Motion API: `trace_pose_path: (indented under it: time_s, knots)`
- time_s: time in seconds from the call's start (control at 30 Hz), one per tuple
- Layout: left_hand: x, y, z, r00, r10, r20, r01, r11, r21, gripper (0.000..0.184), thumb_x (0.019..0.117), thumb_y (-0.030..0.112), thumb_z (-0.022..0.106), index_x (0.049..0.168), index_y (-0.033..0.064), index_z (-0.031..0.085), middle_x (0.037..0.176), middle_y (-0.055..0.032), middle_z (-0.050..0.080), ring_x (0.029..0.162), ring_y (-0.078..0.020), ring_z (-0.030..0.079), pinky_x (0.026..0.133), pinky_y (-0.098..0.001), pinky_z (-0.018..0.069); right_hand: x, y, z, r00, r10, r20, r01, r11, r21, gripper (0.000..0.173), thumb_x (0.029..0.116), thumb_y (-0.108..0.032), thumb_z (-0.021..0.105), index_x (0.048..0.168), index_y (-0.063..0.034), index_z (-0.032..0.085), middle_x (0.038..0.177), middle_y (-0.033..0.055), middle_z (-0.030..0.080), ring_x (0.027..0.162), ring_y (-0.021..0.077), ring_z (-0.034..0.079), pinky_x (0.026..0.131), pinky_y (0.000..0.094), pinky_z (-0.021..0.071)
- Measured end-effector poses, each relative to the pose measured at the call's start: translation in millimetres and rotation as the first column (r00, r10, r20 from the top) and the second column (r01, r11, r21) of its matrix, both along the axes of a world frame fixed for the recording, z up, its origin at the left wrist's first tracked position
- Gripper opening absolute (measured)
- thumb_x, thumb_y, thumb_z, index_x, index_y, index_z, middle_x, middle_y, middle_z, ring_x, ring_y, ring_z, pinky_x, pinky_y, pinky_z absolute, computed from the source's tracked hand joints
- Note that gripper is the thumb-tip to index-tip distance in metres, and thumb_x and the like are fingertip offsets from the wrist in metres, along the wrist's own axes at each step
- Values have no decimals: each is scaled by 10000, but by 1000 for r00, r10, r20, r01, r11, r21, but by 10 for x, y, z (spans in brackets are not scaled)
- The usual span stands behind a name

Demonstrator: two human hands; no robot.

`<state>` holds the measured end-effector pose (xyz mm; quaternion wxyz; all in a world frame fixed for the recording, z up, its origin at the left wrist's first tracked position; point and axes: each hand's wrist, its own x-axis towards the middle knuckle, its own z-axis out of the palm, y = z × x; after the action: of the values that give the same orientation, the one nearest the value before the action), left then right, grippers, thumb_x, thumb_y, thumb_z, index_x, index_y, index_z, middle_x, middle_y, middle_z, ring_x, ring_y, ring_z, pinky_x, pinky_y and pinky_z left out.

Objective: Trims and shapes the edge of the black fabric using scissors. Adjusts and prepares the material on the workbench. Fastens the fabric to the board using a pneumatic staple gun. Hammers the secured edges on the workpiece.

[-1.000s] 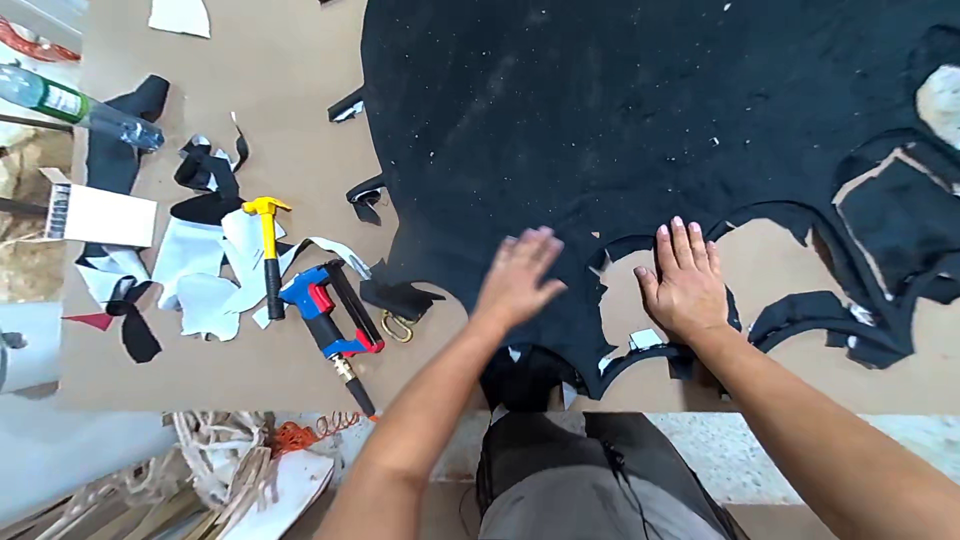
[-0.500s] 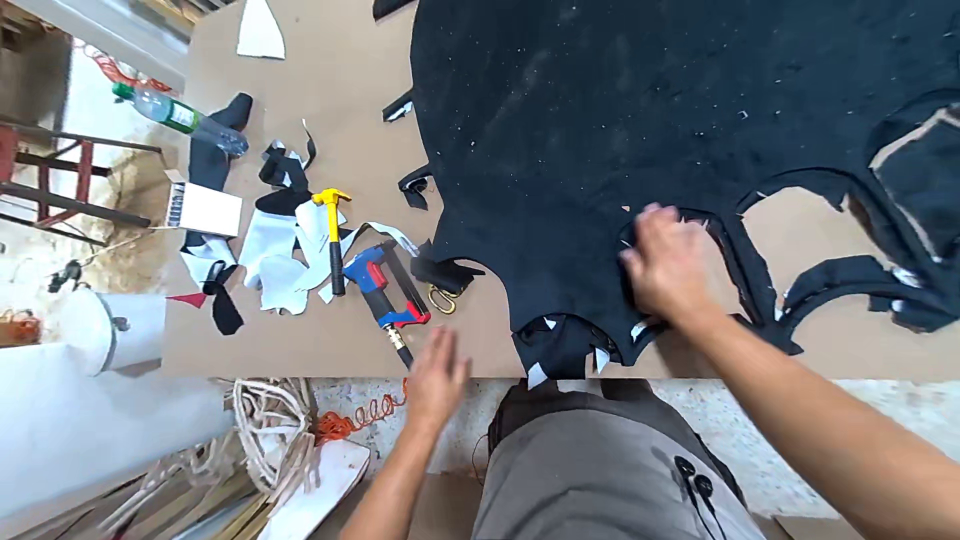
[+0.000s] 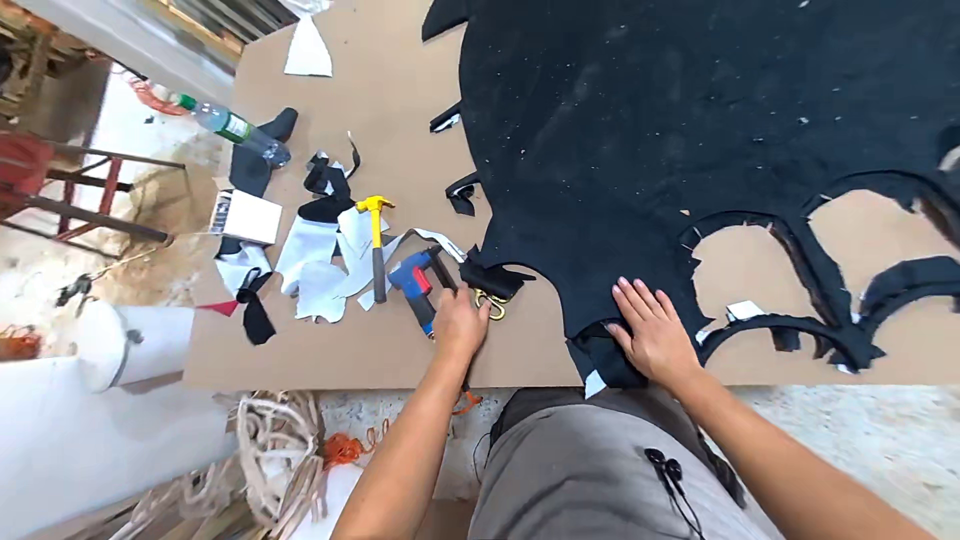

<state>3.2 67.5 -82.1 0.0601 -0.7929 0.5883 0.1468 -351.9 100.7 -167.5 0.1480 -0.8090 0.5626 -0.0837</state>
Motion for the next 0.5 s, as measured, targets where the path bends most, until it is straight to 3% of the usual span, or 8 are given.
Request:
trace_pose_path:
  time_s: [0.07,0.13,0.17,0.23,0.3,0.37,0.4,0.5]
  knots:
    - [-109,-113,-86,998,-52,45,54,998,-41,671,939,539,658,1374,30,616,1484,-261,498,1387,-441,461,1115,-617,408,-104,333,45,996,-77,44,77,997,0,637,1050,-487,365,1592,-156,410,1685,3,322,1571,217,250,1259,561,229]
    - [-225,-199,-113,997,-60,44,63,997,-52,601,922,521,677,1206,-9,688,1408,-250,555,1354,-438,485,1099,-630,403,-208,591,200,978,-162,131,149,983,104,555,1050,-418,440,1543,-170,494,1647,-24,397,1556,183,288,1263,541,245]
    - [-269,-243,-97,999,-32,21,33,999,-41,613,901,510,704,1183,-34,681,1345,-268,585,1296,-451,528,1065,-647,423,-261,701,307,957,-234,173,205,963,174,507,1056,-397,445,1502,-180,549,1609,-41,455,1534,150,331,1268,499,266]
    - [-302,-317,-30,1000,-1,-13,1,999,33,749,872,487,755,1329,-73,560,1344,-313,578,1223,-475,591,1041,-676,431,-357,902,561,883,-412,223,337,890,307,458,1065,-396,455,1434,-181,617,1496,-19,582,1425,135,496,1198,437,408]
    - [-308,-340,35,999,-15,-47,19,994,105,989,842,387,807,1562,-55,293,1411,-335,536,1235,-486,594,1074,-698,401,-450,1082,746,795,-556,243,435,801,411,413,1064,-405,469,1352,-191,673,1361,-10,672,1267,131,627,1095,427,512]
    - [-288,-342,46,997,5,-81,5,992,125,1106,809,275,820,1623,-4,125,1340,-303,611,1193,-469,632,1062,-695,415,-525,1235,857,716,-655,242,492,719,490,391,1061,-432,471,1254,-212,730,1230,-28,728,1132,105,687,1022,407,559]
    - [-254,-353,51,992,45,-115,-30,991,127,1111,803,260,819,1631,21,116,1296,-297,639,1175,-472,641,1045,-687,437,-540,1293,910,684,-688,241,507,687,521,391,1060,-439,471,1227,-213,743,1182,-25,741,1074,104,702,983,403,570]
    - [-54,-417,169,914,230,-334,-206,973,105,840,851,193,778,1548,-1,352,1249,-336,626,1156,-493,629,985,-688,490,-535,1355,1055,632,-737,241,500,625,599,394,1057,-465,475,1215,-225,744,1139,-32,752,1034,89,708,964,390,573]
